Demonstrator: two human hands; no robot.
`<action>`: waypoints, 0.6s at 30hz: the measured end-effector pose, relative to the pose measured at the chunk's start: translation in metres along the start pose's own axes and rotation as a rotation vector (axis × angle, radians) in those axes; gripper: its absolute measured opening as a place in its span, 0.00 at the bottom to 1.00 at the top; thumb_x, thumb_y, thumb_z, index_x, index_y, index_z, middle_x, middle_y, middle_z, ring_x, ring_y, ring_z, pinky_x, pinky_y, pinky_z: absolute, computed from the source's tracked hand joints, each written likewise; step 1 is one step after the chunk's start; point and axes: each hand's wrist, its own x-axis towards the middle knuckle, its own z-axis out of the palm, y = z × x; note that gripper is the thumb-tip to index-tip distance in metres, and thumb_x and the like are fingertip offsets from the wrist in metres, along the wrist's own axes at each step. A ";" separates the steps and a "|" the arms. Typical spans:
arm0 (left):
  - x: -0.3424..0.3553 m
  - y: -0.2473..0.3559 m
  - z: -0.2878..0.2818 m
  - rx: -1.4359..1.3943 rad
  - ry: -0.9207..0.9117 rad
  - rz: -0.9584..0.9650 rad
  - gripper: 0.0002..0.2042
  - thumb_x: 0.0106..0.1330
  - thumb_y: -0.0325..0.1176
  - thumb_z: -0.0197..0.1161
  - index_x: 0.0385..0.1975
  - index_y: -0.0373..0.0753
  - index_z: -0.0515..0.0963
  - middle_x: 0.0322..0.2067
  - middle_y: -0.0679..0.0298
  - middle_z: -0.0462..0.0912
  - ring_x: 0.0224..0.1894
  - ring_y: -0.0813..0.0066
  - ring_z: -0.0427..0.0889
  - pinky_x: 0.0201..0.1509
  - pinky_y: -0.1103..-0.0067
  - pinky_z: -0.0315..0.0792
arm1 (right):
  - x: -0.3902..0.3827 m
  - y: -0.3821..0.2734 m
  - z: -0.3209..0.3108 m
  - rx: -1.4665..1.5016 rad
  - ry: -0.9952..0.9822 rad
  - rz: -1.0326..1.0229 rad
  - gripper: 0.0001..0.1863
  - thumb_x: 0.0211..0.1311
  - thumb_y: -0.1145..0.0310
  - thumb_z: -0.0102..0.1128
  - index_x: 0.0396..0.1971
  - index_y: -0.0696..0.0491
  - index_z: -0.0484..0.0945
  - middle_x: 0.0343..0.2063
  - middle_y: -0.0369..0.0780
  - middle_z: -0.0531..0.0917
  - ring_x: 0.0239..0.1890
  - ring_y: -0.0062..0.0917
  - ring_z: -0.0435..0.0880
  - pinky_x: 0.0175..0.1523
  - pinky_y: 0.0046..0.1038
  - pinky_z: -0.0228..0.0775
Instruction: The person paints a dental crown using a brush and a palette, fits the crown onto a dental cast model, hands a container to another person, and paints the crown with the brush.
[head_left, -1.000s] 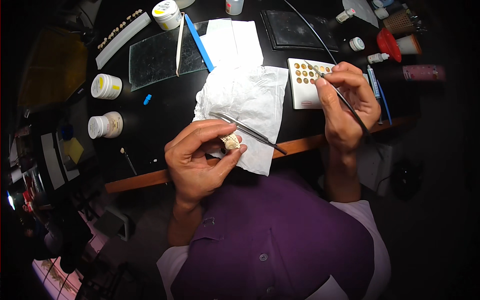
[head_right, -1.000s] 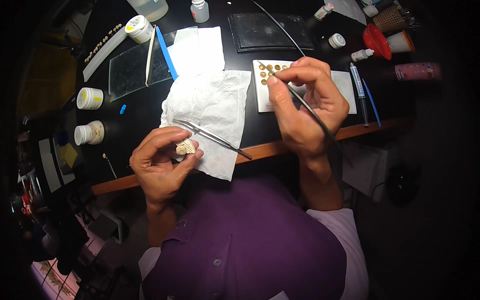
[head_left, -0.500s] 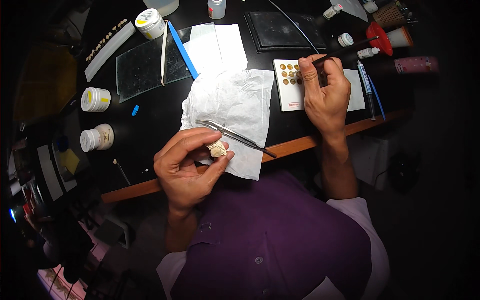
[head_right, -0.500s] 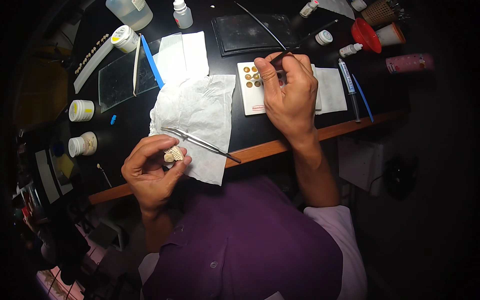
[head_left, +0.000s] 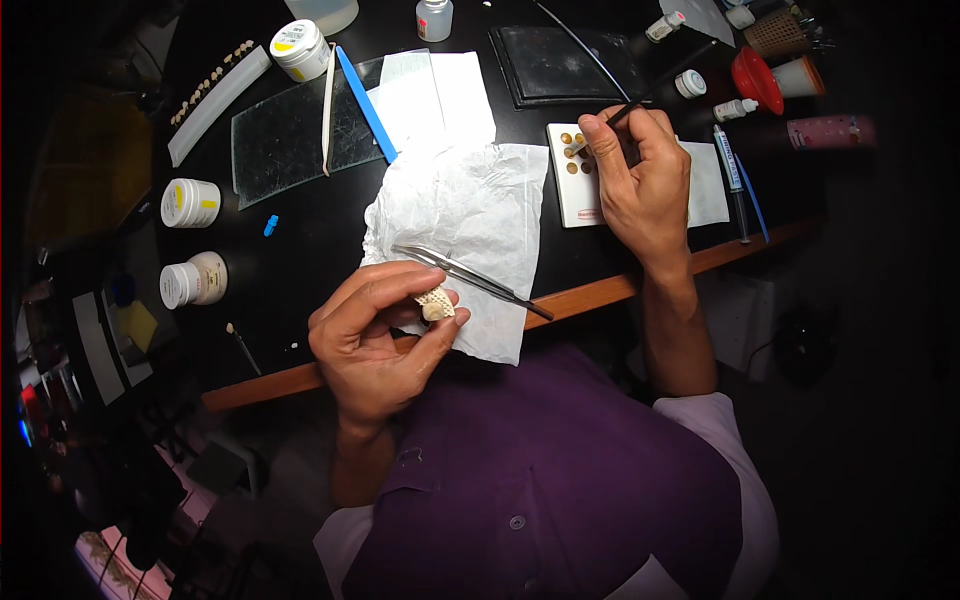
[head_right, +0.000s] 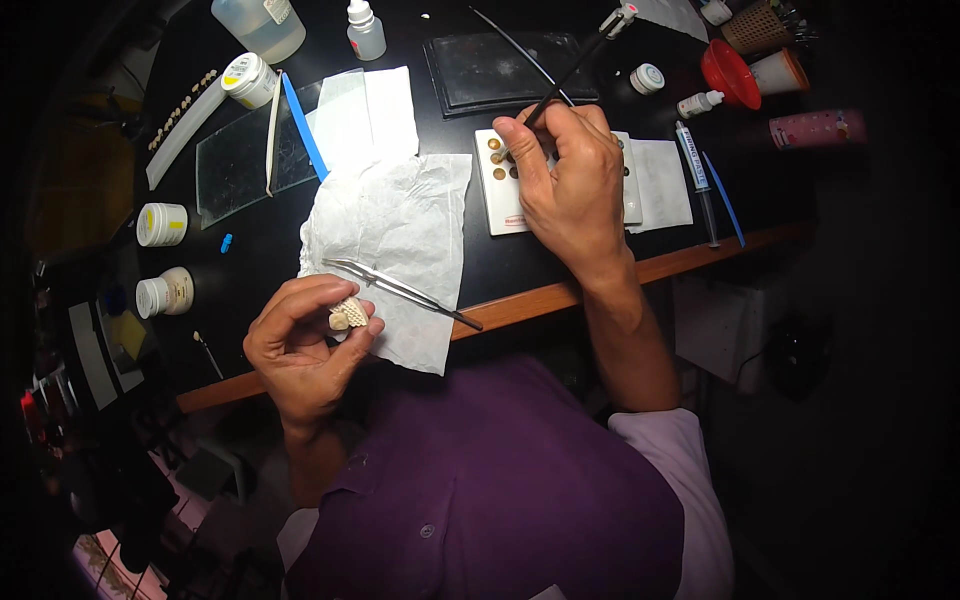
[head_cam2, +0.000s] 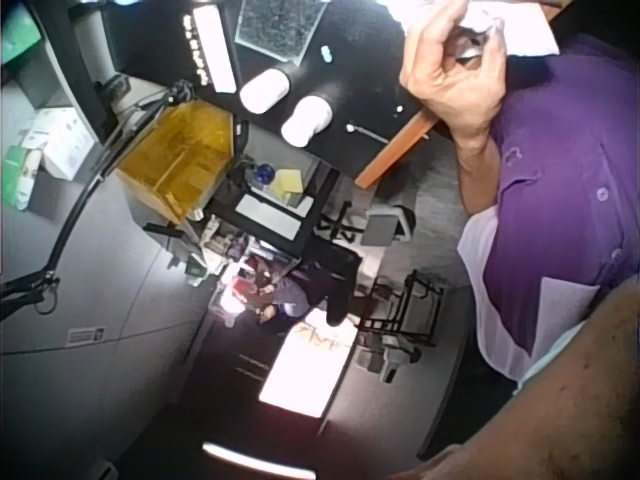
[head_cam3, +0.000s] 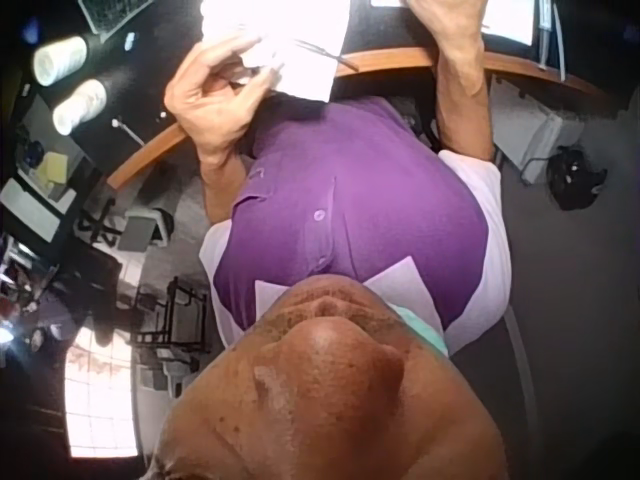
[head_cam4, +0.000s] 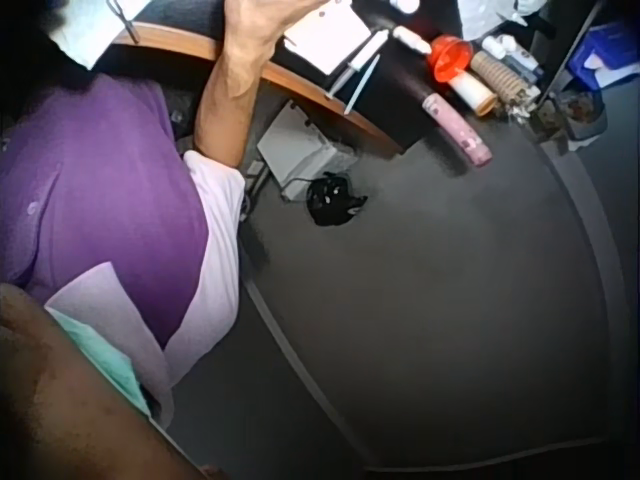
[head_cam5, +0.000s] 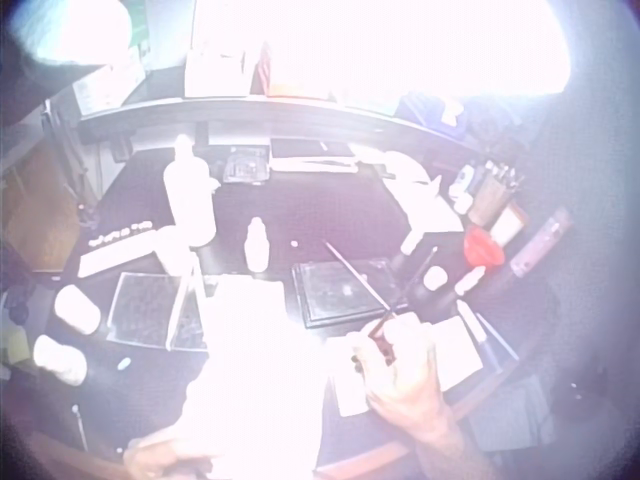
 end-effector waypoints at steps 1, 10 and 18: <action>0.000 0.000 0.000 0.001 0.000 0.000 0.18 0.51 0.11 0.75 0.44 0.30 0.85 0.43 0.54 0.85 0.43 0.71 0.90 0.46 0.82 0.87 | 0.000 0.000 0.000 0.001 0.000 0.000 0.12 0.67 0.64 0.70 0.30 0.59 0.85 0.24 0.39 0.84 0.32 0.28 0.77 0.36 0.31 0.68; 0.001 -0.002 0.000 0.002 -0.004 0.006 0.19 0.51 0.11 0.75 0.44 0.30 0.85 0.44 0.53 0.85 0.43 0.70 0.90 0.46 0.82 0.87 | -0.001 0.000 -0.002 0.057 0.036 0.015 0.11 0.67 0.66 0.70 0.31 0.60 0.85 0.25 0.42 0.84 0.32 0.28 0.80 0.37 0.30 0.73; 0.001 0.000 0.001 -0.001 -0.006 -0.002 0.18 0.52 0.11 0.75 0.44 0.30 0.85 0.44 0.53 0.85 0.44 0.70 0.90 0.47 0.81 0.87 | -0.002 0.003 -0.001 0.056 0.056 0.010 0.12 0.68 0.66 0.70 0.32 0.60 0.84 0.25 0.42 0.83 0.32 0.28 0.80 0.37 0.29 0.73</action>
